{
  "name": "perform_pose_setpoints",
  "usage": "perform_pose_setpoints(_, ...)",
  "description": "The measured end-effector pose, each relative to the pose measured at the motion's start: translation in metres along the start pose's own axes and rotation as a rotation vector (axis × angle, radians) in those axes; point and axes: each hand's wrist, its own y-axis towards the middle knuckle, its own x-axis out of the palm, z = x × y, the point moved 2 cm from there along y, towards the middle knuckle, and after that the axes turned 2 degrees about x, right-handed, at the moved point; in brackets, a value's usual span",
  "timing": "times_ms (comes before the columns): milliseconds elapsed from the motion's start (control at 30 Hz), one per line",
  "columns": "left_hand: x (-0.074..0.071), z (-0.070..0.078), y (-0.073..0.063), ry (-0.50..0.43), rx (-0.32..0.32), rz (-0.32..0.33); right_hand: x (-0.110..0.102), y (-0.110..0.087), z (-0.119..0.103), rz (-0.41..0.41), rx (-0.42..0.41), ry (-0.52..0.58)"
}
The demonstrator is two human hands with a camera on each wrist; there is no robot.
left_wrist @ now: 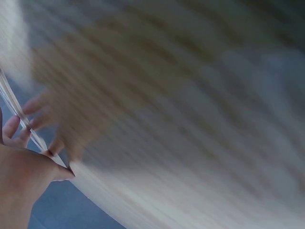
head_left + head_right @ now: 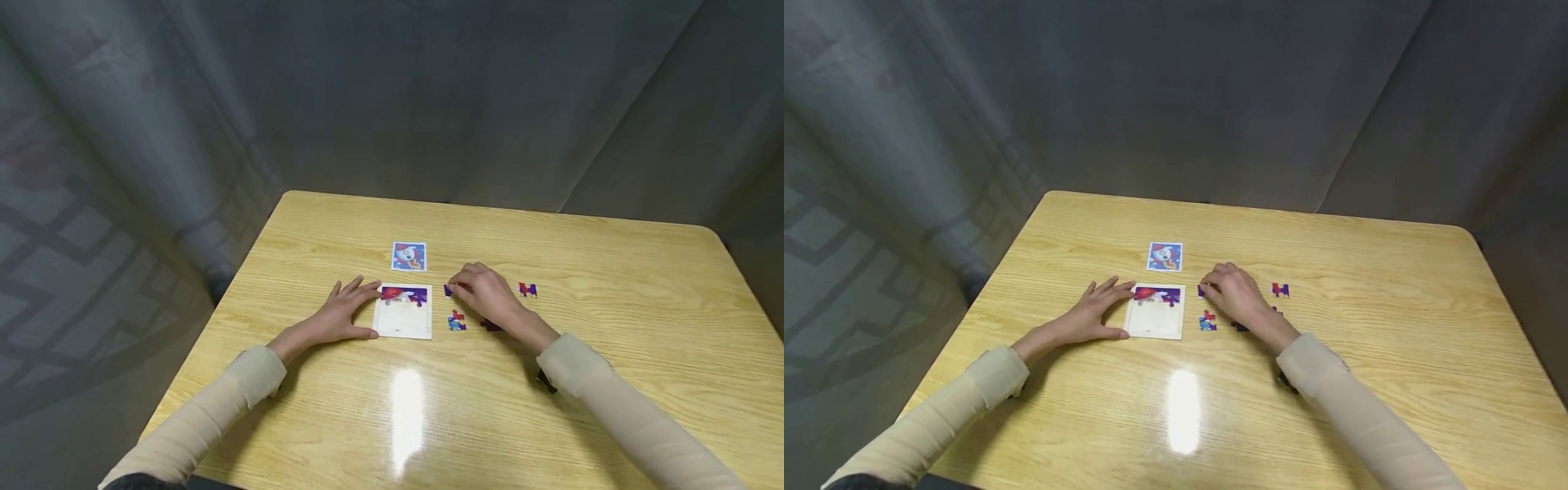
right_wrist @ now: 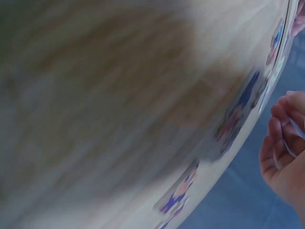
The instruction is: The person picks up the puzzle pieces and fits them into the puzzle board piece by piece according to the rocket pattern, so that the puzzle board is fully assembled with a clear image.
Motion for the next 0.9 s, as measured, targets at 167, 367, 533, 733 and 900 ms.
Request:
perform_pose_setpoints(167,0.000,0.000,0.000,-0.002,-0.002,-0.001,-0.012,-0.004,0.016,0.040,0.059,-0.002)
perform_pose_setpoints(367,0.001,-0.001,0.001,-0.004,0.002,0.007,-0.024,-0.014,0.037,0.048,0.139,0.000)
perform_pose_setpoints(533,0.002,-0.001,0.000,-0.005,0.001,0.004,-0.028,-0.023,0.050,0.065,0.170,-0.018)
perform_pose_setpoints(733,0.002,0.001,-0.001,-0.010,0.001,0.005,-0.030,-0.028,0.055,0.096,0.179,-0.016)
perform_pose_setpoints(900,0.001,0.002,-0.001,-0.010,-0.001,0.008,-0.026,-0.029,0.050,0.079,0.155,-0.010)
